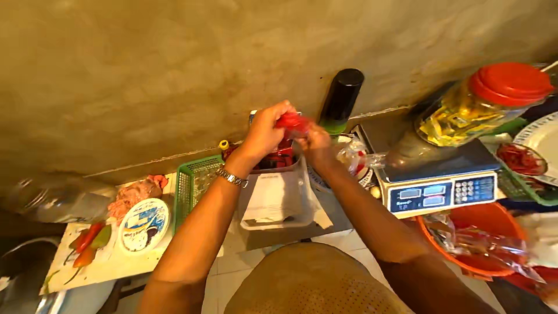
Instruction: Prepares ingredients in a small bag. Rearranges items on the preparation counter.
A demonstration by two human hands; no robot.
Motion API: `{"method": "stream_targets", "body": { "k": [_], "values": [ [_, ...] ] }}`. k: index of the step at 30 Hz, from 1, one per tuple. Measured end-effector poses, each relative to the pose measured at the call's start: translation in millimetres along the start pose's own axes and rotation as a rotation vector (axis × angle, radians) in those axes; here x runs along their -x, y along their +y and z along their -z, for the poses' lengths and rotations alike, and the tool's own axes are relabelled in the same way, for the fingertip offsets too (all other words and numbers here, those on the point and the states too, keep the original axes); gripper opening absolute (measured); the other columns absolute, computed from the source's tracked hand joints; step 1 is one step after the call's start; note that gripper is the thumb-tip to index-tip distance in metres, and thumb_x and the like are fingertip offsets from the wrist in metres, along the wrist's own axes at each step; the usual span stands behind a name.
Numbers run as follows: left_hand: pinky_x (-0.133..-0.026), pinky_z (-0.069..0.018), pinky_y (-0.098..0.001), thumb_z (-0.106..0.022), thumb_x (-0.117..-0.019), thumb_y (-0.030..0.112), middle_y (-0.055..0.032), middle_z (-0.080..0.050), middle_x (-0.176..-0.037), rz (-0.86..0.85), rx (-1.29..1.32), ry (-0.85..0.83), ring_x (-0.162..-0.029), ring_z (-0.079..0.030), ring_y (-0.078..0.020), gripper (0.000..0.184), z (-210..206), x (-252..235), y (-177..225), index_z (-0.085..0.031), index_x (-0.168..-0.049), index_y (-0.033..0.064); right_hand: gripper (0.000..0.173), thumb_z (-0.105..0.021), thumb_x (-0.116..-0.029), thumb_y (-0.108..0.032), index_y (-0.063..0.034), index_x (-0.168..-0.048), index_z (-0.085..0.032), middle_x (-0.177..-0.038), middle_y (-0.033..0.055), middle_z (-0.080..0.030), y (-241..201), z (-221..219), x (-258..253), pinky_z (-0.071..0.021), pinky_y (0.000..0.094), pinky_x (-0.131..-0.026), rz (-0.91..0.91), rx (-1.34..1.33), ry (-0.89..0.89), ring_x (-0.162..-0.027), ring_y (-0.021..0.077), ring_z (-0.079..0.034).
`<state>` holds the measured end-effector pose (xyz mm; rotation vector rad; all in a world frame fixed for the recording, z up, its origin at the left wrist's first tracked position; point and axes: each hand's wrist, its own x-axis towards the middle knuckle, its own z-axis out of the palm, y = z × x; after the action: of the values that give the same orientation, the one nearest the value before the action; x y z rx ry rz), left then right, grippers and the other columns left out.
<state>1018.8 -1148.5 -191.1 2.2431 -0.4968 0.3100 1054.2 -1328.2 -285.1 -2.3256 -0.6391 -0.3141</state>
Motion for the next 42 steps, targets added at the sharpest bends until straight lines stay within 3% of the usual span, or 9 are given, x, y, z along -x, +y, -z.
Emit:
{"method": "stream_targets", "body": {
  "k": [6,10,12,14,18,27,32,36,42],
  "values": [
    [-0.092,-0.0557,-0.0539,-0.061,-0.1,0.004,-0.0193,-0.067,-0.122,0.304,-0.013,0.004,-0.105,-0.068,-0.0319,0.028,-32,22,-31,-0.062,-0.128,0.0019,0.027,-0.066,-0.0966,-0.011,-0.001,-0.122,-0.07,-0.116,0.0237,-0.069,26,-41,15,-0.0532,0.0603,-0.096,-0.163,-0.007,-0.233,-0.112,0.042,-0.066],
    [-0.102,-0.0539,-0.0445,-0.059,-0.1032,0.016,-0.0171,-0.056,-0.143,0.269,-0.076,0.195,-0.126,-0.061,-0.0248,0.041,-38,29,-20,-0.051,-0.142,0.0026,0.044,-0.069,-0.0987,-0.029,-0.0013,-0.132,-0.061,-0.109,0.0263,-0.069,16,-17,-4,-0.0547,0.0654,-0.084,-0.342,-0.152,-0.396,-0.102,0.0448,-0.069],
    [-0.106,-0.0527,-0.0408,-0.059,-0.102,0.014,-0.0186,-0.049,-0.15,0.19,-0.09,0.245,-0.134,-0.055,-0.0238,0.04,-39,37,-15,-0.052,-0.139,-0.0007,0.056,-0.067,-0.1003,-0.035,-0.0055,-0.145,-0.05,-0.112,0.0237,-0.07,13,-13,-9,-0.0561,0.0632,-0.084,-0.314,-0.188,-0.319,-0.102,0.0417,-0.069],
    [-0.104,-0.0539,-0.0388,-0.058,-0.1015,0.017,-0.0178,-0.047,-0.152,0.17,-0.089,0.27,-0.134,-0.055,-0.0225,0.04,-43,53,-11,-0.055,-0.137,-0.0004,0.046,-0.066,-0.1004,-0.021,-0.0065,-0.143,-0.057,-0.117,0.0214,-0.07,9,-19,-8,-0.0568,0.0616,-0.087,-0.22,-0.157,-0.183,-0.107,0.04,-0.069],
    [-0.097,-0.0577,-0.0394,-0.058,-0.1016,0.016,-0.0192,-0.053,-0.146,0.173,-0.039,0.291,-0.119,-0.065,-0.0217,0.037,-59,92,-11,-0.057,-0.134,-0.002,0.03,-0.064,-0.0995,-0.016,-0.0091,-0.128,-0.068,-0.115,0.0235,-0.069,13,-45,-10,-0.0547,0.0633,-0.088,-0.296,-0.076,-0.327,-0.11,0.0433,-0.066],
    [-0.083,-0.061,-0.0329,-0.057,-0.1015,0.022,-0.0263,-0.057,-0.138,0.328,0.01,0.411,-0.101,-0.07,-0.0193,0.04,-40,197,-6,-0.059,-0.126,-0.0106,0.045,-0.063,-0.1031,-0.025,-0.0048,-0.143,-0.056,-0.129,0.0204,-0.066,-1,3,5,-0.0549,0.0587,-0.095,-0.138,-0.088,-0.231,-0.114,0.038,-0.067],
    [-0.079,-0.0602,-0.0237,-0.052,-0.1026,0.014,-0.0141,-0.062,-0.126,0.48,0.087,0.629,-0.089,-0.069,-0.0048,0.037,-28,263,4,-0.053,-0.127,-0.0143,0.027,-0.058,-0.1048,-0.023,-0.0024,-0.116,-0.071,-0.104,0.0143,-0.073,-8,40,48,-0.0579,0.0498,-0.089,-0.132,-0.243,-0.427,-0.095,0.0271,-0.071],
    [-0.075,-0.06,-0.0229,-0.05,-0.1011,0.012,-0.0081,-0.068,-0.108,0.633,0.103,0.767,-0.081,-0.069,-0.0047,0.03,-28,309,-3,-0.058,-0.118,-0.0116,0.032,-0.054,-0.1062,-0.025,-0.001,-0.121,-0.07,-0.111,0.017,-0.073,-13,34,84,-0.0553,0.0484,-0.095,-0.171,-0.229,-0.617,-0.102,0.0285,-0.071],
    [-0.074,-0.0591,-0.0317,-0.051,-0.102,0.012,-0.0193,-0.067,-0.108,0.798,-0.046,0.559,-0.082,-0.068,-0.0147,0.03,-24,323,-12,-0.062,-0.116,-0.0121,0.029,-0.054,-0.1046,-0.019,0.001,-0.118,-0.07,-0.115,0.018,-0.071,-22,19,105,-0.0545,0.0459,-0.098,-0.168,-0.22,-0.651,-0.106,0.0286,-0.07]
  ]
}}
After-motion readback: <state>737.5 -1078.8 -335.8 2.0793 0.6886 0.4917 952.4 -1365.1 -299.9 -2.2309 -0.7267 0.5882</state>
